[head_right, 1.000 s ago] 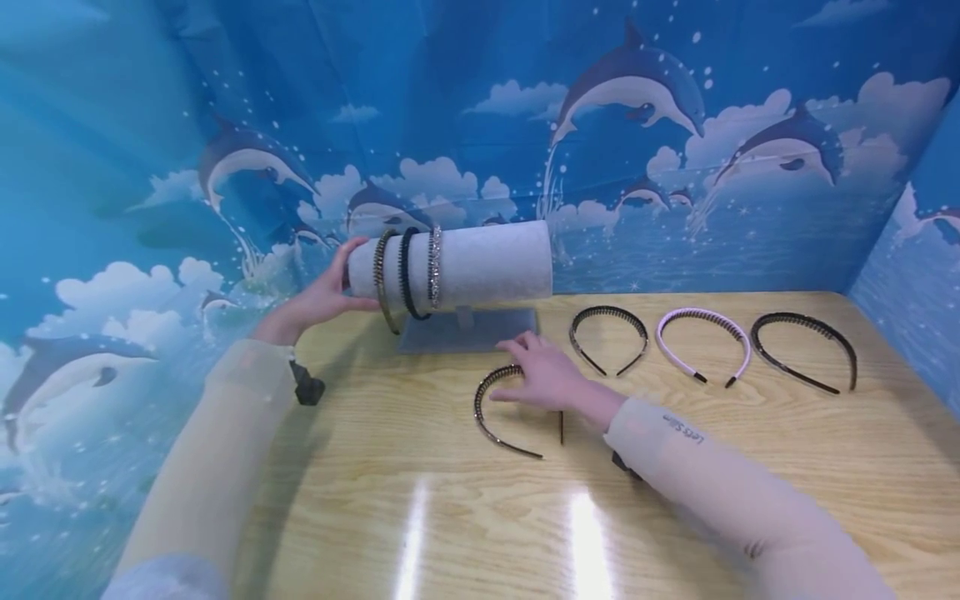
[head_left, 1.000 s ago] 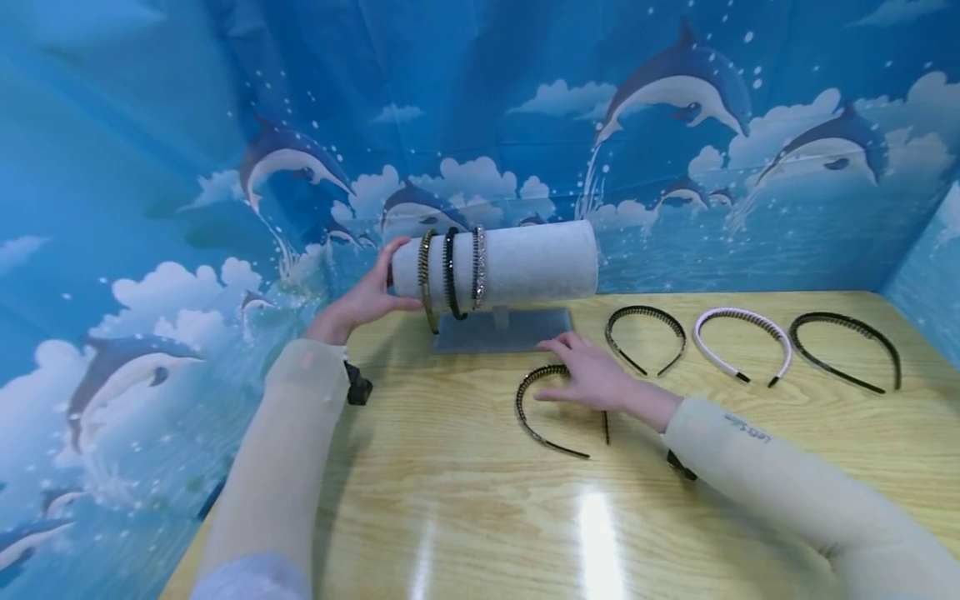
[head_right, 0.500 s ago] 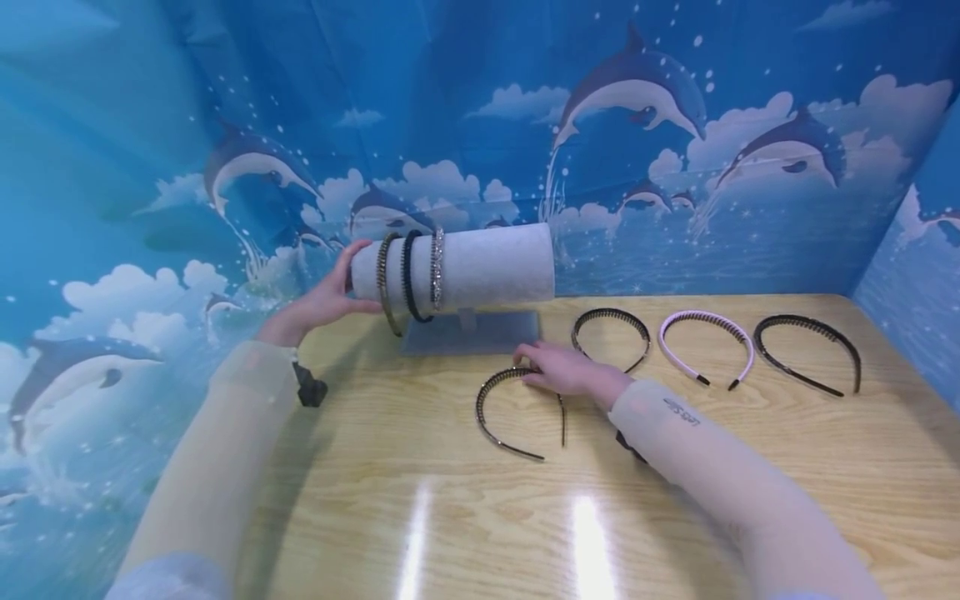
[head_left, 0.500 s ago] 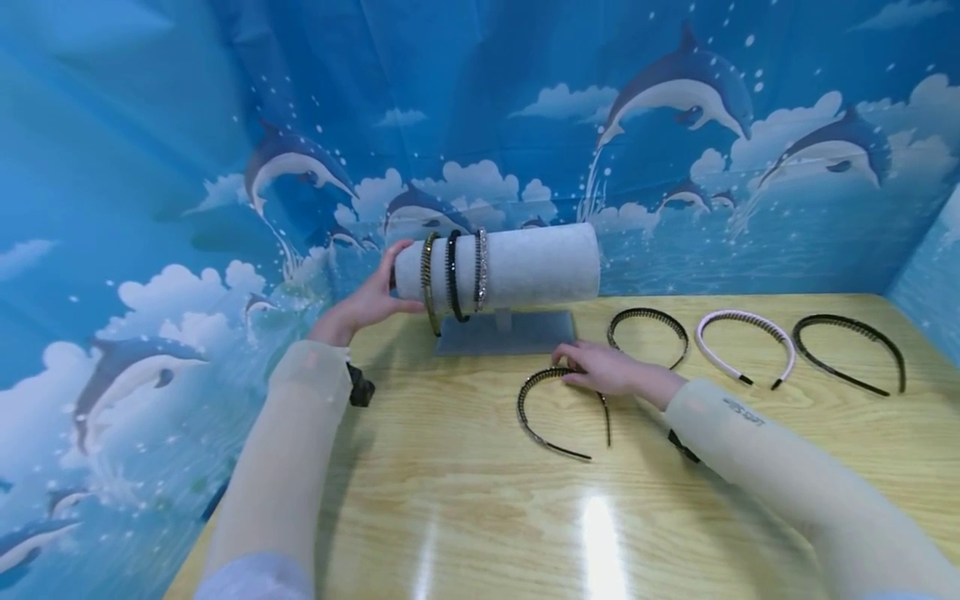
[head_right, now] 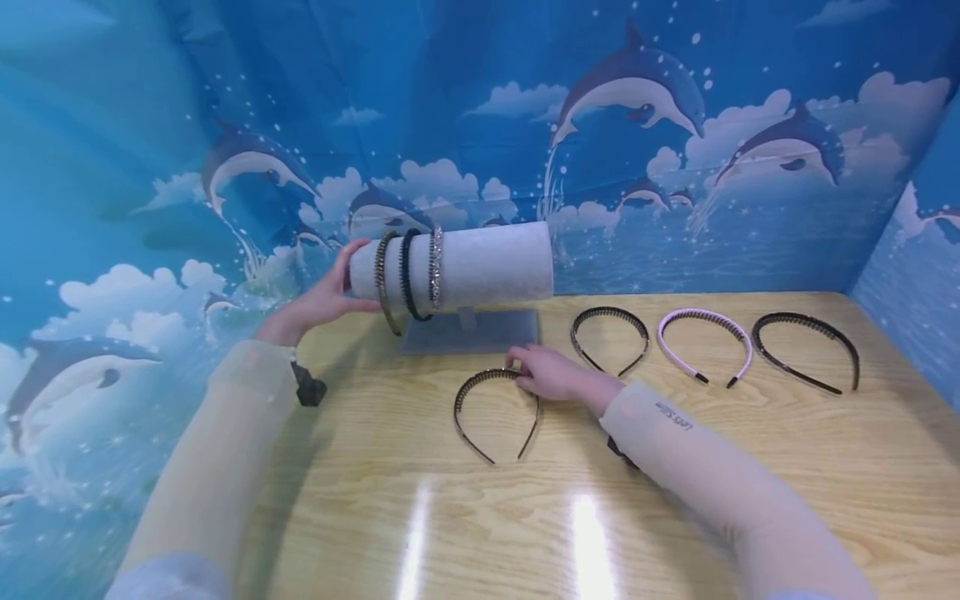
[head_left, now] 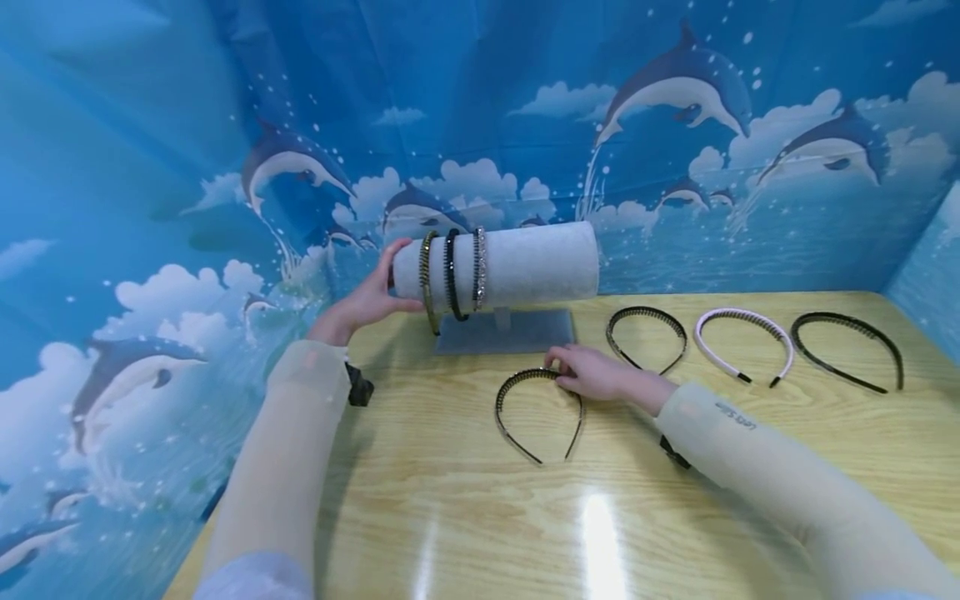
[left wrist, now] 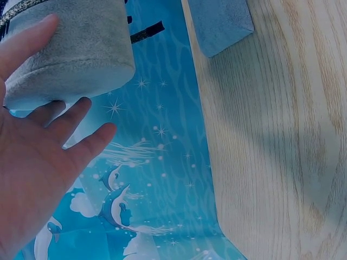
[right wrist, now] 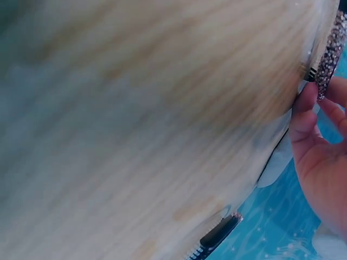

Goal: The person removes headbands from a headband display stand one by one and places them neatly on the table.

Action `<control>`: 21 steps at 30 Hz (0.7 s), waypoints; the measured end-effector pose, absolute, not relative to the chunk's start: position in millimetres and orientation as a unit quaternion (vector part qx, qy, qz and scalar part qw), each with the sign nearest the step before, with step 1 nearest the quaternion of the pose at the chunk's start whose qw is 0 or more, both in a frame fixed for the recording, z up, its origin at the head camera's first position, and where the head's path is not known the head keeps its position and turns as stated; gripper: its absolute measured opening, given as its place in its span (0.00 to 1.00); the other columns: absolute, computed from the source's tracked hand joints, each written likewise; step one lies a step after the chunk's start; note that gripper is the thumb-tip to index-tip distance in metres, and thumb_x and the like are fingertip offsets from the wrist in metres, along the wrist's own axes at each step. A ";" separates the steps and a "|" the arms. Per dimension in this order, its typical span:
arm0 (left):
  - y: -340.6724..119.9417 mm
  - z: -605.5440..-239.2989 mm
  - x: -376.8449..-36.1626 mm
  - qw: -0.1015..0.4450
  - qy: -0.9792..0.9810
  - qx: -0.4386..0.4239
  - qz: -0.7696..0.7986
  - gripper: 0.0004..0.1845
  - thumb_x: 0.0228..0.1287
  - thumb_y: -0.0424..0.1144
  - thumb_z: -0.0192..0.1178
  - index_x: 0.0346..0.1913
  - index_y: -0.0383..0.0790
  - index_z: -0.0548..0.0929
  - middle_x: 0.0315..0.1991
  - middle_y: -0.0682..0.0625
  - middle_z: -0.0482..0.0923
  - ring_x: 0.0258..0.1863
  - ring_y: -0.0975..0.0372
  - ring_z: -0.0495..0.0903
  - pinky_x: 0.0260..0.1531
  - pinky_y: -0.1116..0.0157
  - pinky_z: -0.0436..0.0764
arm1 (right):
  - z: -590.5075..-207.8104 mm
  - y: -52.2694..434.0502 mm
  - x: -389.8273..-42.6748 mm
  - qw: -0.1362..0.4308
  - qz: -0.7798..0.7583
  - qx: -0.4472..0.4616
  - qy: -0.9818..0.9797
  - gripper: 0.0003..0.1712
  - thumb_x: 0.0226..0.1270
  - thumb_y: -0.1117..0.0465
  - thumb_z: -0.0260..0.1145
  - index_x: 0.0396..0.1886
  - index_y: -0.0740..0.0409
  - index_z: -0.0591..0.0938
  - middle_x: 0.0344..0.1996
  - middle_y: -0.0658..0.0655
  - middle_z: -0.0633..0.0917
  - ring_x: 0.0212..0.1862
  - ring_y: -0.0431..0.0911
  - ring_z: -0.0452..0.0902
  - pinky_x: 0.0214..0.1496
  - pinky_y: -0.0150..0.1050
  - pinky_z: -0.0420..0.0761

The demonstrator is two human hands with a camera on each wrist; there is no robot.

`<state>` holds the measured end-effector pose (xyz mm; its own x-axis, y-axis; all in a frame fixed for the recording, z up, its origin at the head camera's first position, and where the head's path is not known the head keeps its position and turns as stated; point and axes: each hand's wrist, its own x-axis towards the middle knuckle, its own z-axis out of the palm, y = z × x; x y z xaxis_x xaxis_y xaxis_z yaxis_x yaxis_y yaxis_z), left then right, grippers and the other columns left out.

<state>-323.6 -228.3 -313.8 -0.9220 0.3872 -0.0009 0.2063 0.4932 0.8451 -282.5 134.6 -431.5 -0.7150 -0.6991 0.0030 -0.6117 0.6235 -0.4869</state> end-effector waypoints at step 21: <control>-227.3 -310.2 -320.4 0.101 0.860 0.170 0.470 0.53 0.63 0.28 0.65 0.77 0.56 0.39 0.71 0.40 0.48 0.67 0.46 0.57 0.58 0.46 0.66 | -421.4 129.3 -270.1 0.093 -0.283 -0.304 0.905 0.20 0.69 0.60 0.65 0.56 0.64 0.74 0.36 0.52 0.79 0.36 0.44 0.76 0.41 0.41 0.78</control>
